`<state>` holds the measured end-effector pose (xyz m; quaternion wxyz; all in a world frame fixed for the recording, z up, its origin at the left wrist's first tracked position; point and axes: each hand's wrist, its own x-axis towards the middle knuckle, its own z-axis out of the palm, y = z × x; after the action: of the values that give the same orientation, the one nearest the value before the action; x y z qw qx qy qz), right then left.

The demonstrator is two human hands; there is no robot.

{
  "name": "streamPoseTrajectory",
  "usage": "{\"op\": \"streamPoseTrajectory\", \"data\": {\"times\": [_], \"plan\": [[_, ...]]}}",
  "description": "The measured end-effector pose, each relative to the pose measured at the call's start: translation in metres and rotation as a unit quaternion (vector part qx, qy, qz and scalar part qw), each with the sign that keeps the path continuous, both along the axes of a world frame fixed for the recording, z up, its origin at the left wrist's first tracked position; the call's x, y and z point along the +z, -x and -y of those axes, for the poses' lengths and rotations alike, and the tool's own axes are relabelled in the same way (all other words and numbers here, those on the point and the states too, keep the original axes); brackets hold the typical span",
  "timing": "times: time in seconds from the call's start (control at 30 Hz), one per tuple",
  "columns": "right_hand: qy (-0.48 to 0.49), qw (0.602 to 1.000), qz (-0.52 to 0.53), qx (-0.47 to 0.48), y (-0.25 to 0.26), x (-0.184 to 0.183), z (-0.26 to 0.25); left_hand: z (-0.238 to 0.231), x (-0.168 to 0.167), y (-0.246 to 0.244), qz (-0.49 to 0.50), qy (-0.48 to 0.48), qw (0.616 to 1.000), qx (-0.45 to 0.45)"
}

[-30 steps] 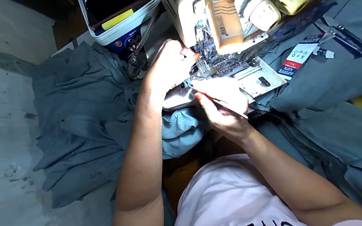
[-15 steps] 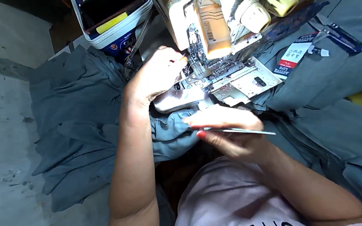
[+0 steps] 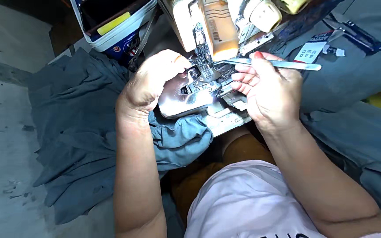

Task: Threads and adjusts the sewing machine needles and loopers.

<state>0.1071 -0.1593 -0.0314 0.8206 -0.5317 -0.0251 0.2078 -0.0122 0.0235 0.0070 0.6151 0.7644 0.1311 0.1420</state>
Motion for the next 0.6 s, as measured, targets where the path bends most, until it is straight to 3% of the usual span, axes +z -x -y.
{"op": "streamPoseTrajectory", "data": {"times": [0.37,0.6], "plan": [[-0.020,0.997,-0.060,0.039,0.000,-0.002,-0.011,0.004,-0.002,0.002,0.032,0.016,0.999,0.012],[-0.046,0.998,-0.039,0.036,-0.001,-0.006,-0.010,0.007,-0.002,0.001,0.038,-0.001,0.999,0.027]]}}
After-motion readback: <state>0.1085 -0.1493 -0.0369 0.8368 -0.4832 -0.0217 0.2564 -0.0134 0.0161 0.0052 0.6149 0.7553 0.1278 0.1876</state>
